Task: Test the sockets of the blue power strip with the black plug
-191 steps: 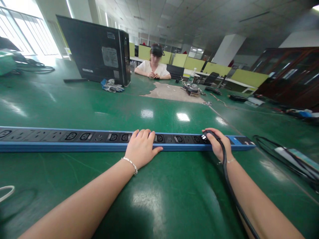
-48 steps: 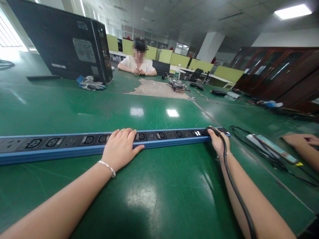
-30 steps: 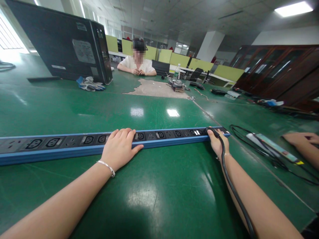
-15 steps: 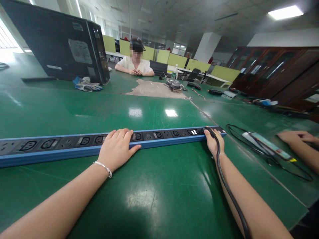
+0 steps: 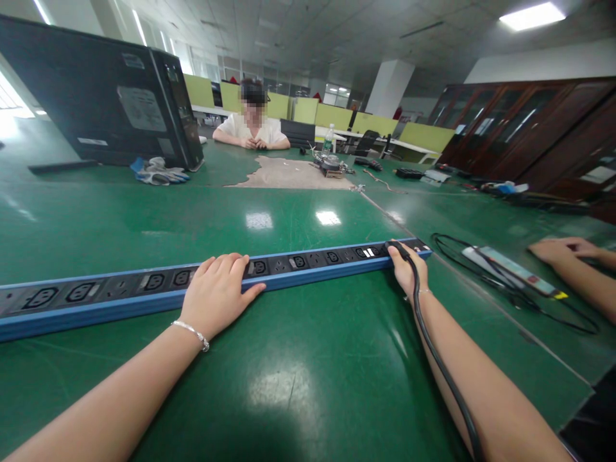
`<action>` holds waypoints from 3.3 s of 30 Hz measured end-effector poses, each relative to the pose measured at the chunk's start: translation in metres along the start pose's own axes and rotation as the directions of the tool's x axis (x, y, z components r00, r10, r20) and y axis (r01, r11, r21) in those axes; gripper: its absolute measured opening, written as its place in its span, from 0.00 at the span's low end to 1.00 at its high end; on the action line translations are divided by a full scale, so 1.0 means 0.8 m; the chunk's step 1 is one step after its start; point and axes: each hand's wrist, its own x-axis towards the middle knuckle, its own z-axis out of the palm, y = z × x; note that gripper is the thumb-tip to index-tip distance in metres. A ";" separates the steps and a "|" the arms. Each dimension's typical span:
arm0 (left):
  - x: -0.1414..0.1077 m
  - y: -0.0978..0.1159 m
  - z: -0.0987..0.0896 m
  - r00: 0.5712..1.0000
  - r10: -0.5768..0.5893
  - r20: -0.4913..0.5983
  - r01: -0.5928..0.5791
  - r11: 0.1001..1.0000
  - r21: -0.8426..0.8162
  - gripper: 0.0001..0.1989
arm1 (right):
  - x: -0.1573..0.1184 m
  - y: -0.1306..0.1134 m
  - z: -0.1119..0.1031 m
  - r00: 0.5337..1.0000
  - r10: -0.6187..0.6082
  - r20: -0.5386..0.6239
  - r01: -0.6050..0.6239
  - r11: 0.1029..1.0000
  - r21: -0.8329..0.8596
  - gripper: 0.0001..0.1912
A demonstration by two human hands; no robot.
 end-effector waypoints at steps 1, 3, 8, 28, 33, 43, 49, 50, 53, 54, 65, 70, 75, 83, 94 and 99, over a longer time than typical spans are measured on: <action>0.000 0.000 0.000 1.000 0.003 0.001 -0.003 1.000 0.006 0.27 | 0.000 0.001 0.000 1.000 0.005 0.003 -0.005 1.000 0.002 0.23; 0.000 0.000 0.000 1.000 0.008 0.001 -0.008 1.000 0.015 0.27 | 0.000 0.003 0.002 1.000 0.020 0.004 -0.020 1.000 0.008 0.23; 0.000 -0.002 0.002 1.000 0.015 0.006 -0.015 0.999 0.031 0.27 | 0.003 0.002 0.008 0.996 0.052 -0.078 -0.043 0.993 0.107 0.24; 0.000 -0.001 0.001 1.000 0.007 -0.005 -0.007 1.000 0.005 0.27 | 0.016 0.036 -0.006 0.962 0.132 -0.238 -0.119 0.991 0.069 0.25; 0.000 -0.001 0.000 1.000 0.001 -0.015 -0.001 1.000 -0.012 0.26 | 0.023 0.043 -0.005 0.964 0.156 -0.214 -0.149 0.988 0.049 0.27; 0.000 -0.001 0.001 1.000 -0.002 -0.013 0.002 1.000 -0.002 0.26 | 0.027 0.056 -0.007 0.969 0.186 -0.160 -0.175 0.981 0.080 0.27; 0.000 -0.001 0.001 1.000 -0.001 -0.010 0.001 1.000 0.010 0.26 | 0.026 0.044 -0.011 0.986 0.146 -0.076 -0.143 0.988 0.049 0.24; 0.000 0.000 0.001 1.000 0.000 -0.010 0.000 1.000 0.012 0.26 | 0.026 0.041 -0.012 0.989 0.131 -0.067 -0.130 0.991 0.026 0.23; 0.000 0.000 0.000 1.000 0.004 -0.010 -0.004 1.000 0.015 0.27 | 0.025 0.032 -0.015 0.996 0.074 -0.055 -0.077 0.996 -0.052 0.23; 0.000 0.000 -0.001 1.000 0.003 -0.011 -0.003 1.000 0.014 0.27 | 0.024 0.030 -0.015 0.997 0.056 -0.051 -0.060 0.996 -0.068 0.23; 0.000 -0.001 0.002 1.000 0.005 -0.013 -0.004 1.000 0.026 0.28 | 0.025 0.042 -0.017 1.000 0.013 -0.012 -0.013 0.998 -0.063 0.24; 0.000 -0.001 0.002 1.000 0.004 -0.017 -0.004 1.000 0.024 0.27 | 0.023 0.044 -0.016 1.000 0.030 -0.001 -0.030 0.998 -0.058 0.25; 0.000 -0.001 0.003 1.000 0.009 -0.022 -0.009 1.000 0.024 0.27 | 0.025 0.055 -0.020 0.998 0.058 0.028 -0.060 0.997 0.047 0.25; 0.000 -0.003 0.004 1.000 0.005 -0.018 -0.005 1.000 0.004 0.28 | 0.030 0.047 -0.068 0.943 0.313 0.116 -0.333 0.857 0.393 0.26; -0.002 -0.003 0.001 1.000 0.004 -0.021 -0.005 0.999 -0.039 0.26 | 0.039 -0.019 -0.080 0.882 0.303 0.362 -0.056 0.828 -0.557 0.25; -0.002 -0.003 0.001 1.000 0.002 -0.022 -0.003 0.999 -0.044 0.27 | 0.062 -0.037 -0.086 0.800 0.377 0.468 -0.011 0.787 -0.617 0.25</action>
